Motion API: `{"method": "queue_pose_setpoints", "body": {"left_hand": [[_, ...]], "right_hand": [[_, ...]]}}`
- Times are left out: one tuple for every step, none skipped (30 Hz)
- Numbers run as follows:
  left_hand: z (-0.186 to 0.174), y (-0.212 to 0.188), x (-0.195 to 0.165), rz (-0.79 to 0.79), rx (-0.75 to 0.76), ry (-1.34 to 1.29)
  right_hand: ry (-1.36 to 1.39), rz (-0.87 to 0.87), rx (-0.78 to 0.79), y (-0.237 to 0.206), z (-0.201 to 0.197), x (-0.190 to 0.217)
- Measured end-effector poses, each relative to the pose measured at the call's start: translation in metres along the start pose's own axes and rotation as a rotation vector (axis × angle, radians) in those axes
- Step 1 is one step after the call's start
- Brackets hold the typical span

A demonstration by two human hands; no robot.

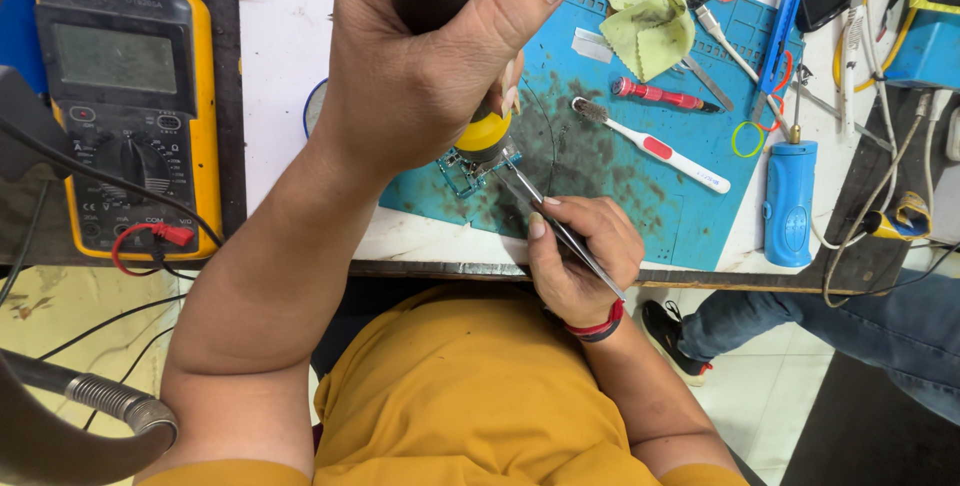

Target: The person repairs a small circuit board at a workbench. They hold the board with tweezers while heating it with a hot air gun, dip the board into a small container of flux, and then work on the board with a handheld probe tool, repositioning it repeatedly on the anti-static mat.

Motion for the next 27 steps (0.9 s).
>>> {"method": "queue_pose_setpoints", "body": {"left_hand": [[0.0001, 0.0001, -0.0005, 0.002, 0.002, -0.002], [0.0002, 0.0001, -0.0009, 0.005, 0.003, -0.003], [0.0001, 0.0004, -0.0012, 0.007, 0.005, -0.009], [0.0004, 0.0003, -0.0013, 0.006, 0.006, -0.017], [0.0004, 0.0006, -0.0011, 0.005, 0.007, -0.025], [0.0007, 0.0004, -0.0008, 0.001, 0.008, -0.035], [0.0008, 0.0004, -0.0004, -0.002, 0.008, -0.04], [0.001, 0.0003, -0.0002, -0.004, 0.009, -0.046], [0.001, 0.0003, 0.0, -0.003, 0.009, -0.047], [0.001, 0.0002, -0.0001, 0.001, 0.009, -0.042], [0.0009, 0.0001, -0.0002, 0.004, 0.009, -0.037], [0.0009, 0.0002, -0.0005, 0.011, 0.009, -0.026], [0.0007, 0.0002, -0.0005, 0.012, 0.01, -0.028], [0.0007, 0.0001, -0.0003, 0.013, 0.01, -0.03], [0.0004, 0.0002, 0.0002, 0.008, 0.012, -0.045], [0.0003, 0.0, 0.0006, 0.004, 0.01, -0.049], [-0.0002, 0.0, 0.0011, 0.0, 0.008, -0.054], [-0.0004, -0.0003, 0.0015, -0.005, 0.003, -0.05], [-0.0006, -0.0003, 0.001, 0.001, 0.004, -0.04], [-0.0004, -0.0005, 0.0003, 0.007, 0.005, -0.03], [-0.0001, -0.0004, -0.0011, 0.021, 0.012, -0.016], [0.0001, -0.0005, -0.0012, 0.022, 0.012, -0.014], [0.0, -0.0004, -0.0014, 0.022, 0.011, -0.013], [-0.0004, -0.0005, -0.0001, 0.008, 0.003, -0.025], [-0.0006, -0.0004, 0.0004, 0.001, 0.0, -0.033], [-0.0006, -0.0004, 0.0009, -0.005, -0.004, -0.041], [-0.0004, -0.0003, 0.0008, -0.004, -0.002, -0.045]], "right_hand": [[-0.003, 0.001, 0.001, 0.0, 0.0001, 0.0], [-0.007, 0.002, 0.001, 0.0001, 0.0001, 0.0], [-0.01, 0.003, 0.002, 0.0002, 0.0002, 0.0], [-0.005, 0.005, 0.002, 0.0003, -0.0001, -0.0001], [0.0, 0.007, 0.002, 0.0004, -0.0002, -0.0002], [0.006, 0.009, 0.003, 0.0006, -0.0001, -0.0003], [0.004, 0.009, 0.003, 0.0006, -0.0001, -0.0003], [0.001, 0.008, 0.003, 0.0007, -0.0002, -0.0002], [-0.001, 0.007, 0.004, 0.0008, -0.0002, -0.0002], [-0.005, 0.005, 0.006, 0.001, -0.0001, -0.0001], [-0.009, 0.004, 0.009, 0.0007, 0.0, 0.0001], [-0.012, 0.002, 0.011, 0.0008, 0.0002, 0.0001], [-0.009, 0.004, 0.009, 0.0006, 0.0, -0.0001], [-0.006, 0.006, 0.006, 0.0001, 0.0003, -0.0001], [-0.003, 0.008, 0.003, 0.0001, 0.0005, -0.0003], [-0.002, 0.007, 0.004, 0.0001, 0.0007, -0.0004], [-0.001, 0.007, 0.006, 0.0002, 0.001, -0.0006], [-0.002, 0.008, 0.007, 0.0, 0.0008, -0.0006], [0.0, 0.006, 0.004, 0.0, 0.0003, -0.0004], [0.002, 0.003, 0.001, -0.0001, -0.0003, -0.0001], [0.003, 0.0, -0.002, -0.0002, -0.0009, 0.0003], [0.005, 0.0, -0.005, -0.0003, -0.0013, 0.0003], [0.006, 0.0, -0.008, -0.0003, -0.0012, 0.0003], [0.007, 0.0, -0.01, -0.0004, -0.0015, 0.0003], [0.005, -0.001, -0.007, -0.0004, -0.0011, 0.0002], [0.004, -0.001, -0.003, -0.0003, -0.0006, 0.0002], [0.002, -0.001, 0.001, -0.0002, -0.0001, 0.0001]]}}
Point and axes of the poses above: each hand's wrist, its own y-axis towards the middle knuckle, its own z-axis out of the palm, x = y × z, the point moved 9 cm from there along y, towards the middle knuckle, and after that the axes turned 4 degrees about y, right-handed, at the moved point
